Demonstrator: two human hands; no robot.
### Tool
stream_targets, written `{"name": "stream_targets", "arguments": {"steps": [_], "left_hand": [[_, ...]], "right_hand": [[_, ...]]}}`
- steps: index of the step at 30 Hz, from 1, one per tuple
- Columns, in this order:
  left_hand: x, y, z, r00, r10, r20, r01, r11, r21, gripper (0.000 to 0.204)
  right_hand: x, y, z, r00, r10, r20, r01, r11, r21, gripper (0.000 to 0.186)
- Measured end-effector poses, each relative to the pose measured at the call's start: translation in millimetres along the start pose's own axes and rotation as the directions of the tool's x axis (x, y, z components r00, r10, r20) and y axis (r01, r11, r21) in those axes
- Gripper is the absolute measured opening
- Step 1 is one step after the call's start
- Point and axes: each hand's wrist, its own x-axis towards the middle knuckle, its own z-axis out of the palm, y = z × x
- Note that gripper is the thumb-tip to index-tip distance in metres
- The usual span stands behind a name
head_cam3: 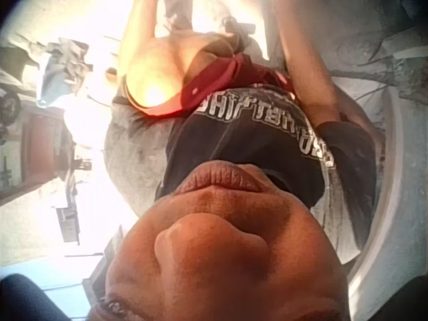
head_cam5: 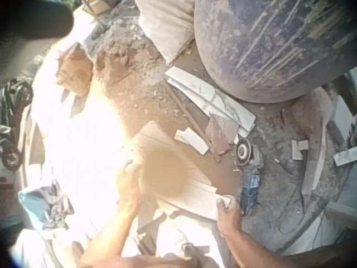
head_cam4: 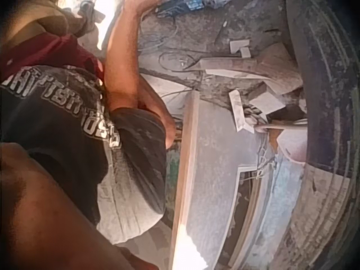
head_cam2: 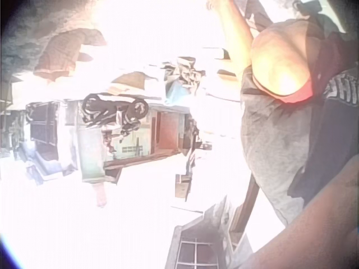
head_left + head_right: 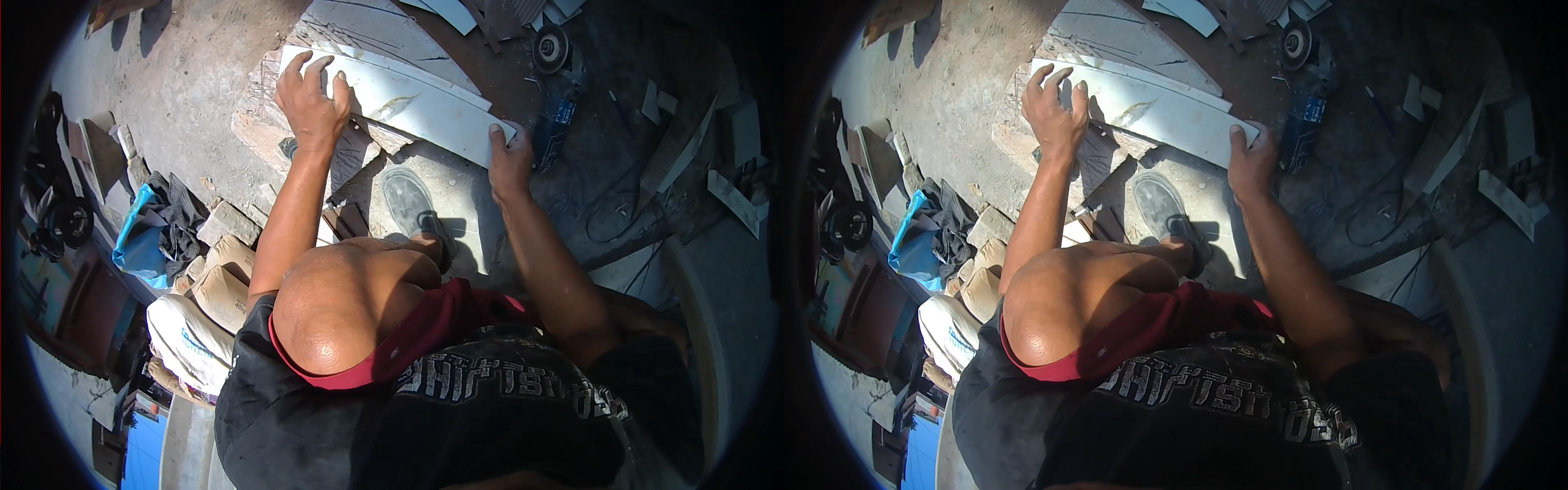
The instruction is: Measure and mark a ceramic tile for cutting using a tape measure and a pen, then begin cutting it with an angle grinder.
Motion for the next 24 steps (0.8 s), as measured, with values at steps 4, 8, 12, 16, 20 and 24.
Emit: {"name": "stream_targets", "arguments": {"steps": [4,8,12,16,20,24], "left_hand": [[-42.3,44.9,-1.1,0.978,0.056,0.201,-0.046,0.998,-0.053,0.057],[-65.4,60.5,2.0,0.953,0.08,0.293,-0.059,0.995,-0.081,0.063],[-76.5,62.1,5.7,0.926,0.15,0.347,-0.128,0.988,-0.085,0.065],[-81.2,61.2,9.4,0.913,0.161,0.375,-0.154,0.987,-0.05,0.065],[-81.8,59.7,11.3,0.916,0.158,0.37,-0.165,0.986,-0.013,0.065],[-82.6,62.3,9.9,0.918,0.136,0.373,-0.147,0.989,0.001,0.066]], "right_hand": [[0.8,-1.8,-1.0,1.0,-0.027,-0.015,0.026,0.999,-0.025,0.035],[0.3,-1.5,-0.7,0.999,-0.036,-0.02,0.036,0.999,-0.016,0.036],[-0.3,-2.9,-0.3,0.997,-0.059,-0.04,0.059,0.998,-0.016,0.034],[-0.7,-5.3,-1.3,0.999,-0.046,-0.026,0.045,0.999,-0.03,0.033],[0.0,-9.1,-1.6,1.0,-0.023,-0.019,0.023,0.999,-0.034,0.034],[-3.9,-19.0,-3.4,1.0,0.02,-0.01,-0.019,0.999,0.031,0.037]]}}
